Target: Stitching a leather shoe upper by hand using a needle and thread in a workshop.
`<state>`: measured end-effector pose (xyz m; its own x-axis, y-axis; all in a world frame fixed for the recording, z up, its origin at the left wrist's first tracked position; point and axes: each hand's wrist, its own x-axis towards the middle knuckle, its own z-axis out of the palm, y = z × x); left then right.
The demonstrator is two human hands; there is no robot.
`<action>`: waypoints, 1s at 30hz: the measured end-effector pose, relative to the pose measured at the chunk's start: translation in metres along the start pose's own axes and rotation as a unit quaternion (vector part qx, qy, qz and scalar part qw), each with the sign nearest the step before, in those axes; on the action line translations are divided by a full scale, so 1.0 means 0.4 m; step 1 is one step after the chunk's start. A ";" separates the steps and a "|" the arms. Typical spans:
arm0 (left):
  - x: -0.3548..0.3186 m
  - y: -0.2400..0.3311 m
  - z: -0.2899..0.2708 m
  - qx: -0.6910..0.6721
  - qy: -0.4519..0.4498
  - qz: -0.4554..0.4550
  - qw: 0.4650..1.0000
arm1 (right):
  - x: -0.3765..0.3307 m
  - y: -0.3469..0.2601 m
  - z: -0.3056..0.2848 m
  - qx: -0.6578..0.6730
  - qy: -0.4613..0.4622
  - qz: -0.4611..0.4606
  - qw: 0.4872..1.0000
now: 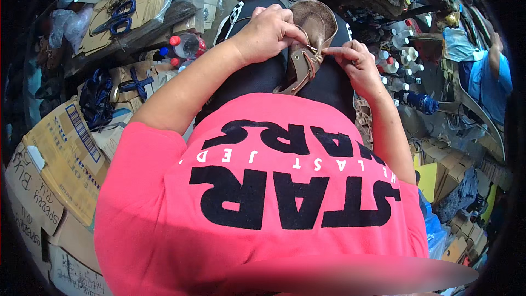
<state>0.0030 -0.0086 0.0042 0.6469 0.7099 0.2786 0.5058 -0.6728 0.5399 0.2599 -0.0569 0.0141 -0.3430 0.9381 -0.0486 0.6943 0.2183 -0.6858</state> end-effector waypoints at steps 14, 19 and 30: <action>0.009 0.001 0.012 0.017 -0.030 -0.016 0.999 | 0.010 0.019 0.005 0.043 -0.005 -0.006 0.999; 0.026 -0.014 0.027 0.010 -0.050 -0.003 0.999 | 0.018 0.042 0.007 0.120 -0.048 -0.013 0.992; 0.031 -0.004 0.011 -0.011 -0.104 0.035 0.994 | 0.001 -0.004 -0.009 0.067 -0.037 0.019 0.997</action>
<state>0.0126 0.0001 0.0035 0.7847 0.6022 0.1470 0.4447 -0.7120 0.5434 0.2609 -0.0560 0.0177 -0.3676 0.9214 -0.1261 0.6189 0.1412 -0.7727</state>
